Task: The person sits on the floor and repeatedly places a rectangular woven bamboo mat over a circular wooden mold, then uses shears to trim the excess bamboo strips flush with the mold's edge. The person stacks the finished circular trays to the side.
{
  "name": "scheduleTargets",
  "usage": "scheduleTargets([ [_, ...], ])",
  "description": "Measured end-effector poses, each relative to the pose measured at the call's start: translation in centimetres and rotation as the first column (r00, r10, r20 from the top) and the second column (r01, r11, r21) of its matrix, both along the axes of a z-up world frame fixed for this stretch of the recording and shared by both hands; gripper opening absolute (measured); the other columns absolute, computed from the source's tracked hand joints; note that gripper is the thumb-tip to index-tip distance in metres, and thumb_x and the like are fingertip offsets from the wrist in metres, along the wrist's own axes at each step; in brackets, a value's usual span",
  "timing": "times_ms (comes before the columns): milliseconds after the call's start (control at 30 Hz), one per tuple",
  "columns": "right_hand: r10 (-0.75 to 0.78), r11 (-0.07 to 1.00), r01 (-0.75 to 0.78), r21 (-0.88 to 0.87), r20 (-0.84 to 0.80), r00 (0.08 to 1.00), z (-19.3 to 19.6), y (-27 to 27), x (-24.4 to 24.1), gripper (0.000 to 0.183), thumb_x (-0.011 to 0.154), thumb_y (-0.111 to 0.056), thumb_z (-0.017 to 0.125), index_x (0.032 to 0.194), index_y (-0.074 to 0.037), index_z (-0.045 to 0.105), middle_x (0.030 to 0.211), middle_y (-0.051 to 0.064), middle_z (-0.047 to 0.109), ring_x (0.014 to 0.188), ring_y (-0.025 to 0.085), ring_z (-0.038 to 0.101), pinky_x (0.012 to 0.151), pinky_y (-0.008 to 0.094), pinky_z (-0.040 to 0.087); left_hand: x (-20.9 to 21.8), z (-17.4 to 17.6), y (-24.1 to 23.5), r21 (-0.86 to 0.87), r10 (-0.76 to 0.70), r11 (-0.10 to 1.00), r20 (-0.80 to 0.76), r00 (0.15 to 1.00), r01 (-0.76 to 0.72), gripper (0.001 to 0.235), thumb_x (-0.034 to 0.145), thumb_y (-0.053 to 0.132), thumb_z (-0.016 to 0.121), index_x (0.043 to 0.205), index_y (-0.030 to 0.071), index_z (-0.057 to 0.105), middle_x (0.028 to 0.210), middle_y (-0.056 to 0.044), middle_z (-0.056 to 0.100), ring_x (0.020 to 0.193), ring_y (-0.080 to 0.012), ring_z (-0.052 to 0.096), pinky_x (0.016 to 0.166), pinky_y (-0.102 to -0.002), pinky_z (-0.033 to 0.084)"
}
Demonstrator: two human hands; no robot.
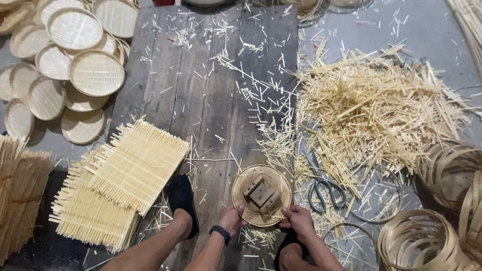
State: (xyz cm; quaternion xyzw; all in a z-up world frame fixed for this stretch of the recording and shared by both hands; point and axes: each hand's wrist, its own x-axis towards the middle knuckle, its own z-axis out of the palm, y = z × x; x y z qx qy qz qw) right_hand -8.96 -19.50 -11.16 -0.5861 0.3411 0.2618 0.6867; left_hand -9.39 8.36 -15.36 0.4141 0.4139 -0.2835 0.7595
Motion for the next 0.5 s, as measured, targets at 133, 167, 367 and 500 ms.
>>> scheduleTargets([
  [133,-0.010,0.992,0.015,0.123,-0.040,0.999,0.9,0.1,-0.2,0.024,0.093,-0.014,0.070,0.103,0.007,0.065,0.082,0.015,0.074,0.067,0.022,0.074,0.061,0.034,0.065,-1.7,0.8,-1.0,-0.019,-0.004,1.000,-0.012,1.000,0.004,0.030,0.101,0.017,0.054,0.130,0.007,0.058,0.120,-0.012,0.073,0.101,-0.0276,0.073,0.083,-0.042,0.062],
  [167,0.029,0.997,-0.027,0.066,-0.026,0.999,0.8,0.3,-0.3,0.023,0.092,-0.012,0.071,0.106,0.005,0.065,0.082,0.016,0.075,0.066,0.022,0.074,0.059,0.034,0.063,-2.2,0.8,-1.5,-0.031,-0.004,1.000,-0.010,1.000,0.004,0.030,0.101,0.015,0.054,0.130,0.008,0.056,0.122,-0.011,0.072,0.102,-0.0285,0.072,0.084,-0.043,0.061],
  [367,0.037,0.999,-0.037,-0.026,-0.009,0.999,0.0,1.3,-0.8,0.027,0.091,-0.010,0.071,0.111,0.008,0.067,0.083,0.018,0.076,0.064,0.023,0.072,0.054,0.034,0.062,-2.9,-0.3,-2.8,-0.024,0.112,0.993,-0.026,0.993,-0.113,0.031,0.101,0.011,0.054,0.131,0.004,0.058,0.119,-0.015,0.074,0.099,-0.0308,0.077,0.082,-0.045,0.066],
  [500,0.187,0.981,-0.189,-0.034,-0.052,0.981,2.8,0.4,0.6,0.041,0.092,-0.020,0.073,0.115,0.014,0.069,0.093,0.023,0.076,0.076,0.030,0.074,0.063,0.040,0.061,-0.9,1.7,-1.2,0.174,-0.059,0.984,0.083,0.995,0.044,0.034,0.095,0.014,0.063,0.127,0.002,0.065,0.110,-0.013,0.078,0.091,-0.0266,0.077,0.075,-0.041,0.063],
])
